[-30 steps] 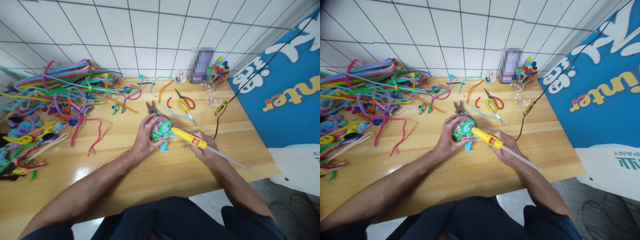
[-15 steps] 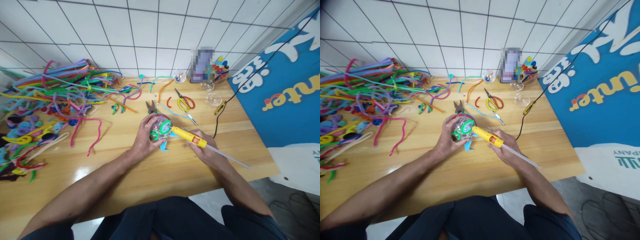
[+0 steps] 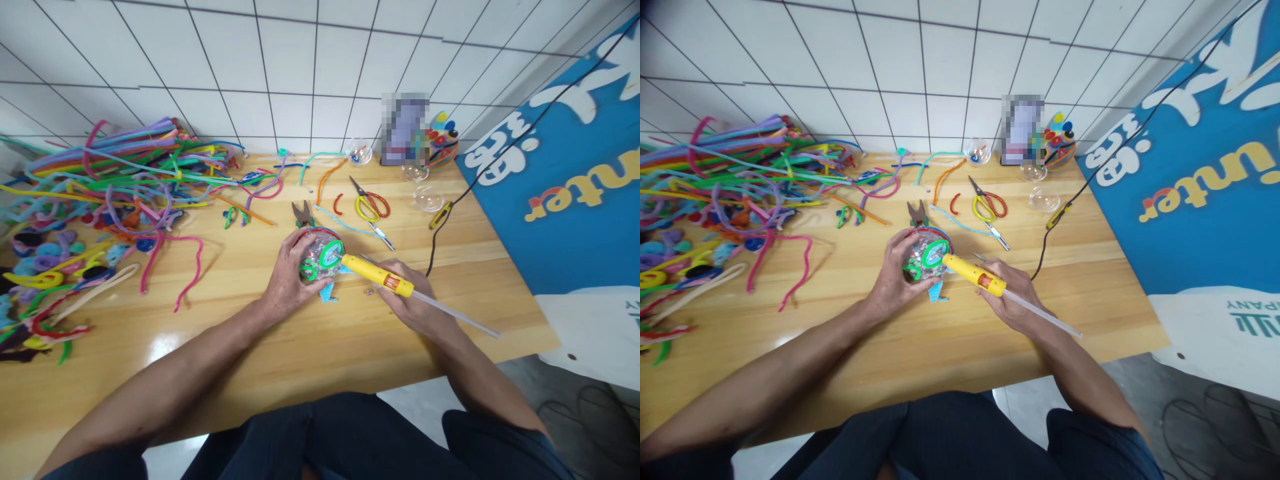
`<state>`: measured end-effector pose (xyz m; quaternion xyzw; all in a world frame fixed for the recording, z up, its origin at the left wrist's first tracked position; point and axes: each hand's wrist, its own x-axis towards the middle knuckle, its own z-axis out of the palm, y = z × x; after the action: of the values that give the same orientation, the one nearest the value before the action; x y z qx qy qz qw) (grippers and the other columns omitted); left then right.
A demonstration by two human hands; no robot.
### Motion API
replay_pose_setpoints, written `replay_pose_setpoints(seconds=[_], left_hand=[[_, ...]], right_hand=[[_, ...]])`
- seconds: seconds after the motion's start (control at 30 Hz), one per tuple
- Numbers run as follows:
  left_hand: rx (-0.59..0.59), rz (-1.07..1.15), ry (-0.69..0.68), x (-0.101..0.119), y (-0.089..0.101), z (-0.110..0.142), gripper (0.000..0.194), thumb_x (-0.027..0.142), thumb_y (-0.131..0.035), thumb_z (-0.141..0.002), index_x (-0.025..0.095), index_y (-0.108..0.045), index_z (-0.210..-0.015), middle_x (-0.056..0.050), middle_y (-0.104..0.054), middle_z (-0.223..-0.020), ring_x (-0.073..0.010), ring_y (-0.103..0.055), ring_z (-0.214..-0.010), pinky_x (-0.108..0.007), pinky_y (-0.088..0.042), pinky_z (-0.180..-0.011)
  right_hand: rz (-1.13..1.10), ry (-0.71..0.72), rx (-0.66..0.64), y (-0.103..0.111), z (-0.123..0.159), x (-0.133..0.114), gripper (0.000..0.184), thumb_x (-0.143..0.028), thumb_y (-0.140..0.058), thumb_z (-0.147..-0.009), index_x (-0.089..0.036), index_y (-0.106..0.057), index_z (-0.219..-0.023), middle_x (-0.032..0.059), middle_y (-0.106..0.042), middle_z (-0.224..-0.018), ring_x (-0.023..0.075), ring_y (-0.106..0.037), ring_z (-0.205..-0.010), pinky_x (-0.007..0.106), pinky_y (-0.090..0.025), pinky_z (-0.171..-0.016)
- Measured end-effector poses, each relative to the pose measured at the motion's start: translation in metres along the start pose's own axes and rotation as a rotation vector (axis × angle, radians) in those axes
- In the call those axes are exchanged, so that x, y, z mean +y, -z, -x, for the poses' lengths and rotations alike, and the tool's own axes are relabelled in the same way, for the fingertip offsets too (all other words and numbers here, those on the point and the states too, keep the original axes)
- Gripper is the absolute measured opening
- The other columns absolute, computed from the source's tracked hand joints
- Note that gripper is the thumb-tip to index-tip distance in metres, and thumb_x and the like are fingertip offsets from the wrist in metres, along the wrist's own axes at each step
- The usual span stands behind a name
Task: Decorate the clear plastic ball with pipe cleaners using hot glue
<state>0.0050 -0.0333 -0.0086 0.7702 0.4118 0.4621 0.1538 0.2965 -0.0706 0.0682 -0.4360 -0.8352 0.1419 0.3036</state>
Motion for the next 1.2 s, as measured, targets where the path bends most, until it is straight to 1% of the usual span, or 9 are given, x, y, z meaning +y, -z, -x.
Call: replay_pose_setpoints(seconds=[0.17, 0.27, 0.37, 0.57, 0.8, 0.97, 1.1, 1.2], left_hand=[[0.008, 0.006, -0.013, 0.0025, 0.0015, -0.0014, 0.095, 0.046, -0.094, -0.087, 0.029, -0.039, -0.163, -0.018, -0.048, -0.161, -0.0386, -0.054, -0.151, -0.061, -0.052, -0.124], [0.008, -0.002, -0.025, 0.0029, 0.0025, -0.0023, 0.095, 0.046, -0.093, -0.088, 0.028, -0.039, -0.164, -0.019, -0.048, -0.16, -0.0385, -0.054, -0.151, -0.061, -0.052, -0.123], [0.0, -0.01, -0.027, 0.0022, 0.0027, -0.0024, 0.098, 0.045, -0.095, -0.087, 0.029, -0.038, -0.164, -0.019, -0.048, -0.161, -0.0387, -0.054, -0.151, -0.061, -0.053, -0.123], [0.009, -0.003, -0.016, 0.0013, 0.0008, -0.0014, 0.1, 0.043, -0.097, -0.084, 0.03, -0.038, -0.164, -0.018, -0.048, -0.161, -0.039, -0.054, -0.151, -0.062, -0.052, -0.124], [-0.011, -0.018, -0.005, 0.0017, 0.0022, -0.0015, 0.102, 0.044, -0.097, -0.083, 0.032, -0.036, -0.164, -0.018, -0.048, -0.162, -0.0401, -0.054, -0.152, -0.064, -0.051, -0.124], [-0.003, -0.014, -0.011, 0.0014, 0.0016, -0.0013, 0.099, 0.047, -0.095, -0.086, 0.031, -0.036, -0.164, -0.018, -0.048, -0.161, -0.0396, -0.054, -0.151, -0.064, -0.052, -0.124], [-0.003, -0.021, -0.019, 0.0014, 0.002, -0.0014, 0.098, 0.047, -0.094, -0.086, 0.03, -0.037, -0.164, -0.018, -0.049, -0.161, -0.0396, -0.054, -0.151, -0.063, -0.052, -0.123], [-0.013, -0.03, -0.013, 0.0009, 0.0021, -0.0012, 0.1, 0.047, -0.095, -0.085, 0.031, -0.035, -0.164, -0.018, -0.048, -0.161, -0.0399, -0.054, -0.152, -0.063, -0.052, -0.124]], right_hand=[[-0.008, 0.051, 0.022, -0.0029, 0.0007, 0.0006, 0.021, -0.021, -0.065, -0.104, -0.027, -0.062, -0.124, 0.0045, -0.08, -0.105, 0.0224, -0.079, -0.09, 0.034, -0.063, -0.077], [-0.017, 0.069, 0.003, -0.004, 0.0006, -0.002, 0.018, -0.02, -0.065, -0.104, -0.028, -0.062, -0.12, 0.0035, -0.078, -0.101, 0.0214, -0.078, -0.086, 0.034, -0.061, -0.075], [-0.014, 0.049, -0.017, -0.0034, 0.0006, -0.0044, 0.016, -0.019, -0.064, -0.105, -0.028, -0.062, -0.119, 0.0034, -0.078, -0.099, 0.0211, -0.077, -0.085, 0.034, -0.061, -0.075], [0.02, -0.017, 0.016, 0.0001, 0.0004, -0.0027, 0.027, -0.018, -0.063, -0.103, -0.027, -0.063, -0.129, 0.0064, -0.081, -0.109, 0.024, -0.081, -0.093, 0.036, -0.065, -0.08], [-0.015, 0.018, -0.019, -0.0008, 0.0018, -0.0016, 0.022, -0.021, -0.063, -0.104, -0.028, -0.064, -0.125, 0.0054, -0.081, -0.105, 0.0236, -0.08, -0.089, 0.036, -0.065, -0.078], [0.014, -0.032, -0.001, 0.0, 0.0017, -0.0023, 0.023, -0.022, -0.064, -0.104, -0.028, -0.063, -0.126, 0.0057, -0.08, -0.105, 0.0239, -0.08, -0.09, 0.037, -0.064, -0.078], [-0.026, 0.009, -0.023, -0.0003, 0.0011, -0.004, 0.02, -0.02, -0.062, -0.104, -0.028, -0.063, -0.123, 0.0055, -0.081, -0.105, 0.0228, -0.08, -0.089, 0.036, -0.064, -0.078], [-0.023, 0.008, -0.019, -0.0009, 0.0013, -0.0046, 0.019, -0.02, -0.062, -0.104, -0.028, -0.063, -0.122, 0.0054, -0.081, -0.105, 0.0224, -0.08, -0.089, 0.036, -0.064, -0.077]])
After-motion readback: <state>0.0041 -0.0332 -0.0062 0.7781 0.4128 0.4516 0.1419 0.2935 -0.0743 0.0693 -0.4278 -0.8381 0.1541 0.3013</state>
